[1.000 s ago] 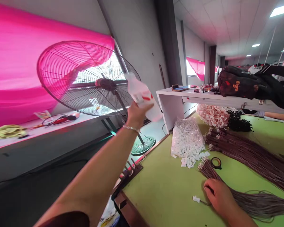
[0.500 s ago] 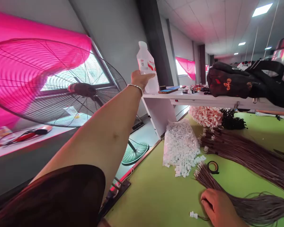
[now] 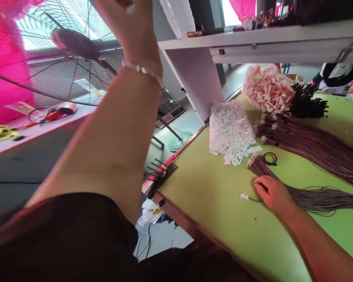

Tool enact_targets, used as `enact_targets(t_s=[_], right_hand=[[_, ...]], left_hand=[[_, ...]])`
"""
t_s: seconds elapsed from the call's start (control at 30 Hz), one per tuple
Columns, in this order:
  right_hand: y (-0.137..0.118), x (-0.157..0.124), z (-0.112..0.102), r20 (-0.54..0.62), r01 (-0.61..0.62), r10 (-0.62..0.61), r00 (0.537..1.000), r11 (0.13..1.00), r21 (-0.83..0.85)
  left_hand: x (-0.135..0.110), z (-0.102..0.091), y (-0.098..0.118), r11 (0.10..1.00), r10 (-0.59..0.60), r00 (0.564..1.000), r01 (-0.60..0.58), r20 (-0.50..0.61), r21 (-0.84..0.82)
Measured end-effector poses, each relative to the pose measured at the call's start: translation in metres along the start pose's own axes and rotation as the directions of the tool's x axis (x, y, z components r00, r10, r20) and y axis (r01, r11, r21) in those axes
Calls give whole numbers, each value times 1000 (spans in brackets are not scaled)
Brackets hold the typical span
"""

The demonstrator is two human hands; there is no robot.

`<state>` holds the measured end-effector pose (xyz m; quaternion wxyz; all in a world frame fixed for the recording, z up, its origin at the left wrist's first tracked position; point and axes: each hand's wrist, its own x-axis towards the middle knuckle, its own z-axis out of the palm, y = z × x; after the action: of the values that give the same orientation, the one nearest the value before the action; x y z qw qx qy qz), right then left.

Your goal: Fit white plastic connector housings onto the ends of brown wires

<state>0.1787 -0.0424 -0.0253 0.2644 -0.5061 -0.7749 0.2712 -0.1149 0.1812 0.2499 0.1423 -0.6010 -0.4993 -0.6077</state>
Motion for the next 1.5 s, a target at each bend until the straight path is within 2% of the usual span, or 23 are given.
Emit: enact_targets(t_s=[0.03,0.07,0.1,0.13,0.17,0.23,0.27,0.3,0.33,0.37,0.47,0.6,0.67,0.77,0.9,0.97,1.03,1.07,1.13,1.2,1.3,1.4,1.5], right_hand=[[1,0,0,-44,-31,32,999,999,33],[3,1,0,-89,-63,69,994,996,68],[4,1,0,-124,-92,105,987,990,107],[6,2,1,-150,-115,136,979,983,144],[7,2,1,-168,-128,157,973,977,173],[8,3,1,-197,-127,163,967,975,183],[7,3,1,-211,-116,151,966,979,166],[6,2,1,-224,-105,135,965,984,143],[4,2,1,-235,-95,122,964,988,123],[1,1,0,-244,-89,115,963,990,113],[-7,-2,-7,-262,-85,114,958,989,117],[-9,1,-24,-302,-87,85,949,996,10],[-7,6,-29,-305,-113,92,948,992,-53],[-7,14,-25,-227,-156,112,967,970,-184],[-14,21,-5,-165,-186,116,979,838,-513],[-16,22,2,-175,-179,96,980,808,-562],[-15,19,3,-178,-131,42,983,842,-524],[-15,17,2,-183,-95,4,983,866,-491],[-14,12,-1,-211,-24,-76,974,899,-437],[-15,8,-2,-238,18,-128,963,909,-416],[-17,7,1,-207,-1,-102,973,895,-446],[-20,12,6,-95,-46,0,995,879,-475],[-24,15,8,-71,-114,91,993,884,-454]], left_hand=[[-32,-12,4,999,-17,994,11,-108,-47],[-69,-22,7,995,-39,995,31,-90,-96],[-108,-30,9,986,-105,992,113,73,-120],[-148,-35,10,970,-161,928,212,335,-122],[-186,-38,11,963,-156,857,243,492,-119],[-247,-37,10,957,-144,734,275,664,-97],[-269,-35,9,955,-174,627,297,759,-26],[-285,-33,8,956,-214,586,292,781,43],[-295,-31,7,962,-223,567,258,793,86],[-301,-30,5,969,-219,552,222,804,112],[-308,-29,-1,989,-143,546,115,825,96],[-315,-27,-7,993,-115,555,82,824,84],[-318,-24,-8,990,-138,555,102,820,98],[-319,-20,-10,981,-190,534,145,824,132],[-316,-19,-13,974,-194,525,202,829,100],[-313,-23,-12,945,-247,537,318,807,78],[-310,-29,-8,853,-355,519,519,778,43],[-308,-33,-4,778,-400,482,628,780,10],[-303,-39,5,589,-421,375,806,826,-66],[-297,-43,16,407,-381,272,907,884,-103],[-287,-41,30,187,-355,168,977,919,-107],[-283,-33,36,-20,-402,131,988,906,-152],[-290,-26,35,-171,-413,93,969,906,-177]])
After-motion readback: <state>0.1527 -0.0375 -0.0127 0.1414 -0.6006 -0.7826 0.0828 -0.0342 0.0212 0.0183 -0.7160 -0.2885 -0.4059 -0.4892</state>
